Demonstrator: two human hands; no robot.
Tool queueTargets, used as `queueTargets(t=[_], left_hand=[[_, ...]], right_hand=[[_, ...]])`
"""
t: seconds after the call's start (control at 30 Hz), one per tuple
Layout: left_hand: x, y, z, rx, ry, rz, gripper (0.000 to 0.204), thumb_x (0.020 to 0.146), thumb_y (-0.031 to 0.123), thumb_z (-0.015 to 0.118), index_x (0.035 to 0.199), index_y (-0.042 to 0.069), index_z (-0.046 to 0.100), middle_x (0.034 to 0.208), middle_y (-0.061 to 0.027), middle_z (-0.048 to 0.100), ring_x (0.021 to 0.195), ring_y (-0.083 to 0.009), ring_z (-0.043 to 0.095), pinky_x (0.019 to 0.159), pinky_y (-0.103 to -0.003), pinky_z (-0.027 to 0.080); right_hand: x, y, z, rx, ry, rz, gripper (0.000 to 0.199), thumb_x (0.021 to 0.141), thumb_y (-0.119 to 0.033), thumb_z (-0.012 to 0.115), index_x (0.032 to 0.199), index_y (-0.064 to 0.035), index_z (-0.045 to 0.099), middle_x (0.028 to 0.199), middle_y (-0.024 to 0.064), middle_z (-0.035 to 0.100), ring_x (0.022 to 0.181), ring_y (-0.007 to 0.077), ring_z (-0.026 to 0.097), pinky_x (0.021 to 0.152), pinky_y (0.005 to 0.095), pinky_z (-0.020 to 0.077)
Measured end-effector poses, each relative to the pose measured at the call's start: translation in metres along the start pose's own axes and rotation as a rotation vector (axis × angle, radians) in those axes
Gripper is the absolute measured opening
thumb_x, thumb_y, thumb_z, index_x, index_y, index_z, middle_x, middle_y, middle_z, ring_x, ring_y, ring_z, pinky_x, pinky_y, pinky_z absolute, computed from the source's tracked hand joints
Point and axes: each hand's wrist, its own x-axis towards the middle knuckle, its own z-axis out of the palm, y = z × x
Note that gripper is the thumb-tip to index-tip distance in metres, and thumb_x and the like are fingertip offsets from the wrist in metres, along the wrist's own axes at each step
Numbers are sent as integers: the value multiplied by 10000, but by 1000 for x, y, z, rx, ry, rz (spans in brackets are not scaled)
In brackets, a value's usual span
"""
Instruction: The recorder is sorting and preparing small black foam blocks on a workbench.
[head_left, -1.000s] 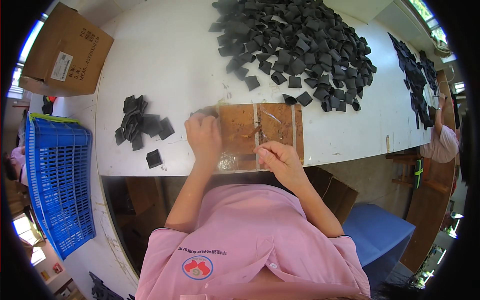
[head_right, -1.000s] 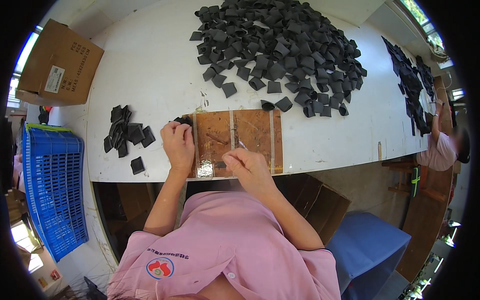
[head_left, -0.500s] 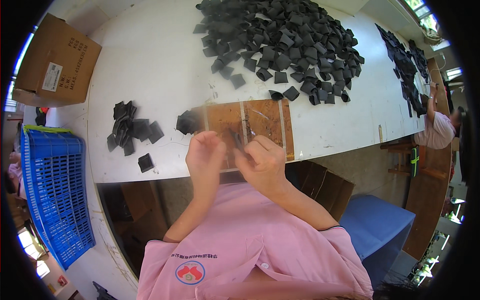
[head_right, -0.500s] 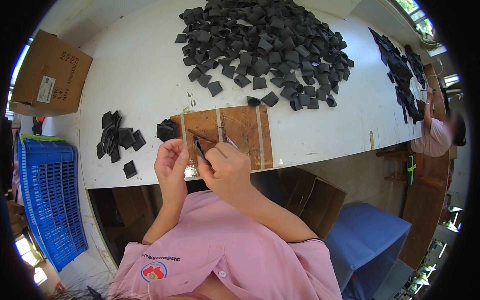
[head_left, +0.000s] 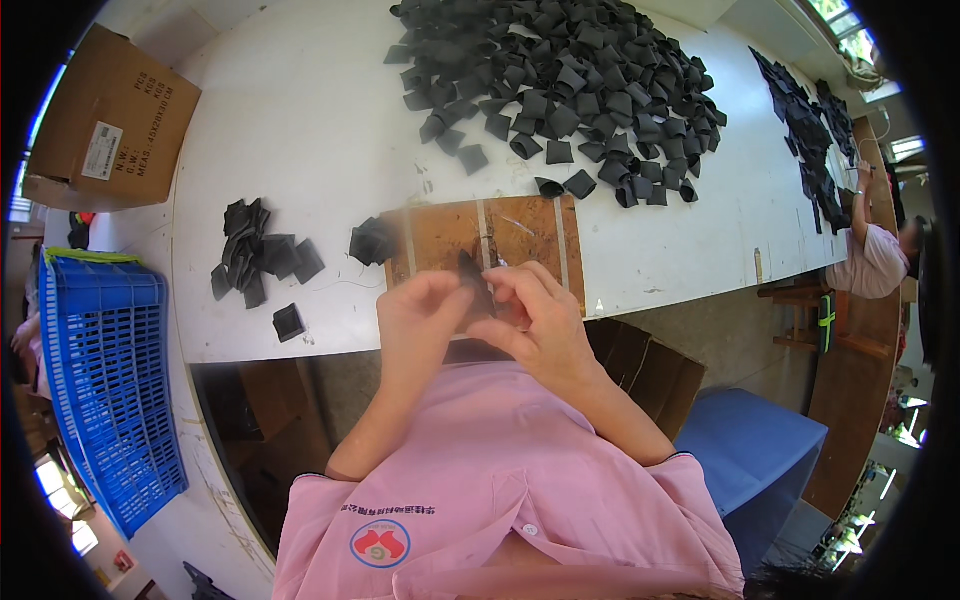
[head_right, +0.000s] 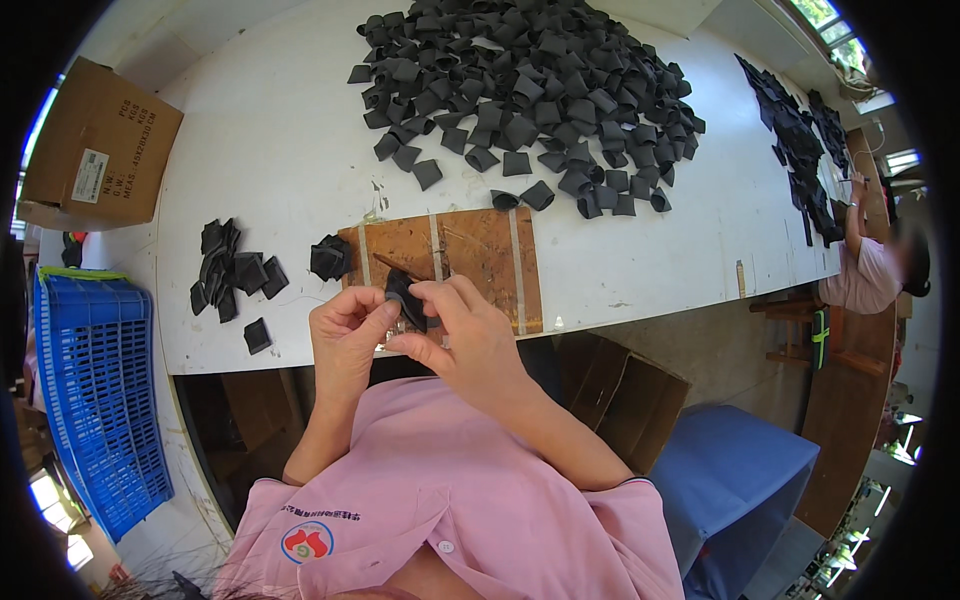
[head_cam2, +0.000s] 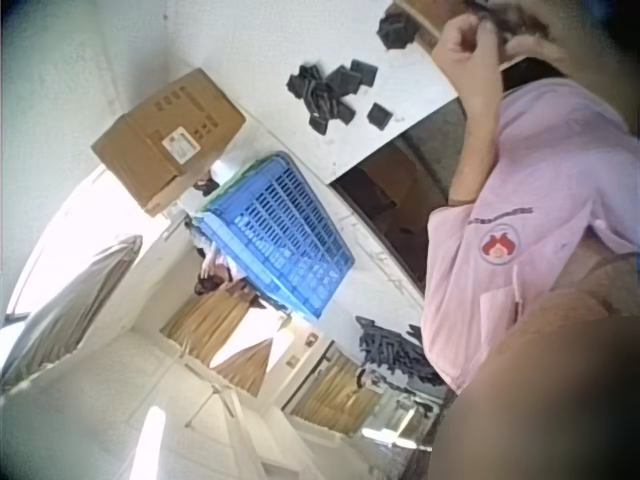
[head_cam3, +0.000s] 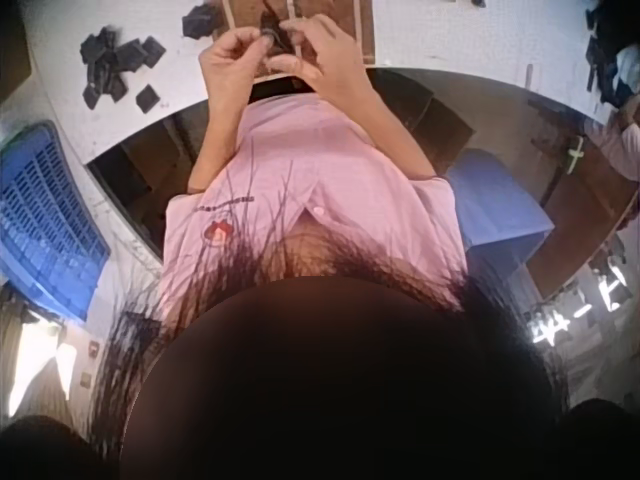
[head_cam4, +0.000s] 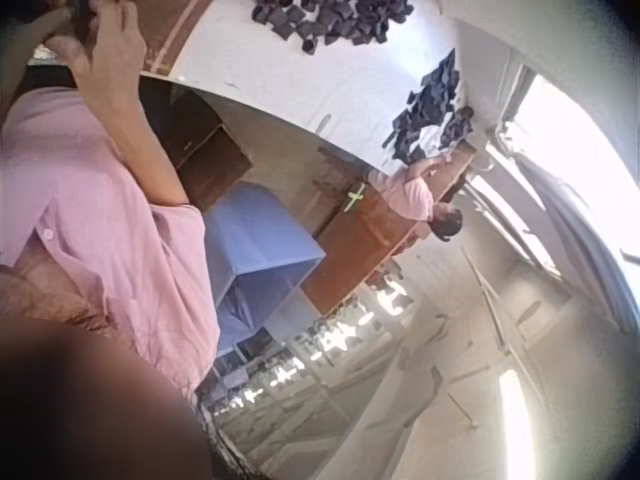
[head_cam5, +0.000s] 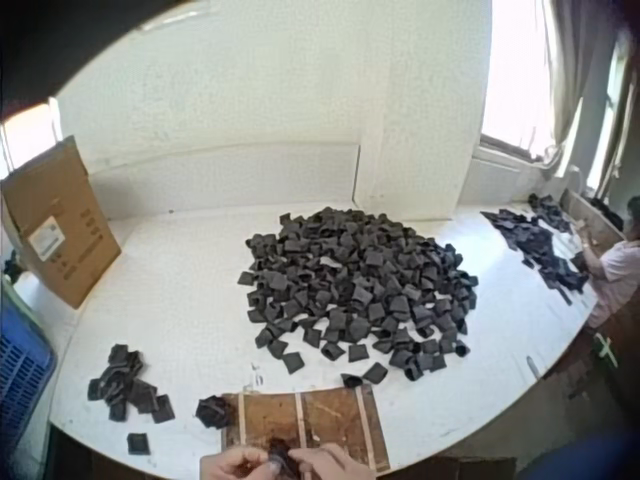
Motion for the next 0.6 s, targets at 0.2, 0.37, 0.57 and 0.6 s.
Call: queueTargets(t=[0.2, 0.37, 0.57, 0.6], left_hand=[[-6, -22, 11, 372, 152, 407, 62, 754, -44, 572, 801, -5, 560, 655, -3, 562, 527, -22, 480, 465, -143, 370], [5, 3, 14, -540, 44, -159, 104, 749, -53, 524, 825, 17, 509, 598, -8, 492, 366, -25, 309, 339, -165, 235], [2, -14, 4, -312, -72, 74, 115, 754, -60, 508, 856, -6, 513, 705, -35, 526, 397, -15, 348, 363, -159, 263], [2, -22, 8, 149, 122, 432, 117, 756, -63, 501, 860, -12, 514, 720, -33, 535, 412, -13, 363, 374, -159, 275]], right_hand=[[5, 5, 8, -132, 178, -267, 114, 678, -24, 625, 776, -8, 571, 710, 82, 500, 582, 223, 534, 503, 307, 442], [8, 23, 20, -70, 305, -101, 81, 682, 18, 575, 759, -6, 573, 678, 57, 506, 544, 198, 525, 467, 295, 427], [10, 19, 5, 1259, -173, 657, 45, 773, -54, 562, 750, -17, 556, 621, -27, 451, 525, 56, 402, 440, 193, 306], [10, 19, 6, 1535, -265, 756, 75, 792, -84, 566, 750, -24, 548, 604, -43, 427, 522, 27, 354, 446, 167, 273]])
